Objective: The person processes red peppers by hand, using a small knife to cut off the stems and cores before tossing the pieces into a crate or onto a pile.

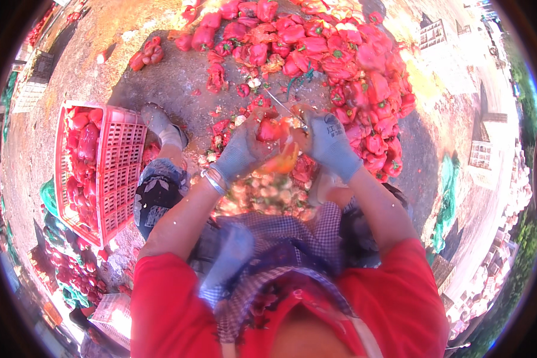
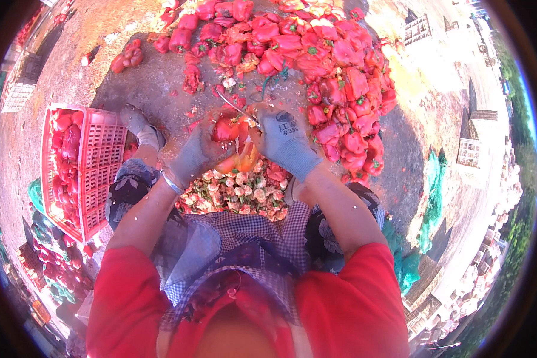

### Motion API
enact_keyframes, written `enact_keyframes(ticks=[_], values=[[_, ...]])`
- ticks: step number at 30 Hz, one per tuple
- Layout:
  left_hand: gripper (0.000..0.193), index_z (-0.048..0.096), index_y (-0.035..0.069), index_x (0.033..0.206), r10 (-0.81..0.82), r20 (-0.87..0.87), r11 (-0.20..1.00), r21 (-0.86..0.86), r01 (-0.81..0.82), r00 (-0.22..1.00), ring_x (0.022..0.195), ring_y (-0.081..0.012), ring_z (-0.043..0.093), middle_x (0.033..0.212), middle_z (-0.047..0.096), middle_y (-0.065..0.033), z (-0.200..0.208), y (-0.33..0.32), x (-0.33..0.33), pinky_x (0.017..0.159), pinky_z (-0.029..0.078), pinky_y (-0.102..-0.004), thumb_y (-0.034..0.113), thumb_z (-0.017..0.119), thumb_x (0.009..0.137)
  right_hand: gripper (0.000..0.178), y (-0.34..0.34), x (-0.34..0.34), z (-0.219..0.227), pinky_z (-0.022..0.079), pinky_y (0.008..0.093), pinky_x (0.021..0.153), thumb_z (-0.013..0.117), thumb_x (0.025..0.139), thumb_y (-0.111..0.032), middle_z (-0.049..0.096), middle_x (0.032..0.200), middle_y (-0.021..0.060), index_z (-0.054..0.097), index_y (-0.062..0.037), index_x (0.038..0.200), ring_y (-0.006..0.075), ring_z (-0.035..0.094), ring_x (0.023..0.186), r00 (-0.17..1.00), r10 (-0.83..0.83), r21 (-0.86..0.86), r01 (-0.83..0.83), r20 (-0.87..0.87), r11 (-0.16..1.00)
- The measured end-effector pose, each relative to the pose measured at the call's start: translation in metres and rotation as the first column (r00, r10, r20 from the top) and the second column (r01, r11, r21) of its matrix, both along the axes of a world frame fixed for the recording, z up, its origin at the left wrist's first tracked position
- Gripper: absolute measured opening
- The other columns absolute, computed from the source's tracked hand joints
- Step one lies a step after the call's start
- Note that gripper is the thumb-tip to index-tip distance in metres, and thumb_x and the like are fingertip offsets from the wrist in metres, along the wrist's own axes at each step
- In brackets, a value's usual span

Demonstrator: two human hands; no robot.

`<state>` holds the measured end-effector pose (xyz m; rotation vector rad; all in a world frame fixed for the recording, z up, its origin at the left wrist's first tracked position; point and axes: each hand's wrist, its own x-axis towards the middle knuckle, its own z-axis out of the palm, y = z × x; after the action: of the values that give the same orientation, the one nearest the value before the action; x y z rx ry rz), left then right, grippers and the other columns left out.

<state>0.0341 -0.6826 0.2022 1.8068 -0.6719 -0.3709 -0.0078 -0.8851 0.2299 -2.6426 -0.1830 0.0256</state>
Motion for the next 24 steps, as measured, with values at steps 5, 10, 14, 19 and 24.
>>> enact_keyframes(ticks=[5, 10, 14, 19, 24], values=[[0.061, 0.044, 0.002, 0.126, 0.015, -0.166, 0.983, -0.178, -0.045, 0.986, 0.107, -0.0214, 0.058, 0.115, 0.058, -0.0134, 0.000, -0.006, -0.004, 0.091, 0.049, -0.0348, 0.015, 0.076, 0.077, 0.045, 0.008, 0.000, -0.003, 0.050, 0.0452, 0.059, 0.066, 0.082, -0.024, 0.062, 0.074, 0.0195, 0.054, -0.0023, 0.120, 0.0357, 0.062, 0.066, 0.992, -0.091, -0.129, 0.101, 0.083, 0.987], [0.056, 0.048, 0.002, 0.122, 0.069, -0.132, 0.986, -0.141, -0.087, 0.989, 0.104, -0.0213, 0.059, 0.108, 0.061, -0.0128, 0.005, -0.008, -0.006, 0.087, 0.049, -0.0345, 0.017, 0.077, 0.076, 0.044, 0.010, 0.001, -0.006, 0.049, 0.0420, 0.054, 0.067, 0.081, -0.020, 0.062, 0.080, 0.0171, 0.055, -0.0034, 0.121, 0.0328, 0.062, 0.063, 0.977, -0.098, -0.165, 0.131, 0.192, 0.978], [0.056, 0.048, 0.002, 0.124, 0.081, -0.236, 0.987, -0.117, -0.111, 0.968, 0.112, -0.0191, 0.054, 0.113, 0.058, -0.0108, -0.005, -0.001, -0.004, 0.097, 0.044, -0.0336, 0.017, 0.074, 0.077, 0.042, 0.014, 0.002, -0.007, 0.048, 0.0385, 0.052, 0.067, 0.081, -0.016, 0.063, 0.083, 0.0168, 0.057, -0.0036, 0.119, 0.0319, 0.062, 0.063, 0.954, -0.078, -0.147, 0.124, 0.290, 0.981], [0.058, 0.048, 0.002, 0.123, 0.052, -0.190, 0.998, -0.012, -0.056, 0.980, 0.108, -0.0216, 0.057, 0.112, 0.059, -0.0127, 0.010, 0.008, 0.000, 0.094, 0.045, -0.0342, 0.022, 0.075, 0.076, 0.035, 0.010, 0.018, -0.026, 0.050, 0.0367, 0.055, 0.068, 0.082, -0.015, 0.066, 0.081, 0.0133, 0.060, -0.0014, 0.113, 0.0249, 0.065, 0.063, 0.931, -0.265, 0.345, 0.170, 0.251, 0.923], [0.054, 0.050, 0.003, 0.118, 0.104, -0.087, 0.993, 0.071, -0.098, 0.991, 0.103, -0.0269, 0.061, 0.111, 0.060, -0.0155, 0.001, 0.011, 0.002, 0.089, 0.048, -0.0361, 0.024, 0.076, 0.076, 0.028, 0.016, 0.021, 0.008, 0.051, 0.0371, 0.056, 0.068, 0.083, -0.018, 0.066, 0.077, 0.0195, 0.063, 0.0003, 0.104, 0.0238, 0.064, 0.061, 0.821, -0.262, 0.756, 0.570, -0.508, 0.321]])
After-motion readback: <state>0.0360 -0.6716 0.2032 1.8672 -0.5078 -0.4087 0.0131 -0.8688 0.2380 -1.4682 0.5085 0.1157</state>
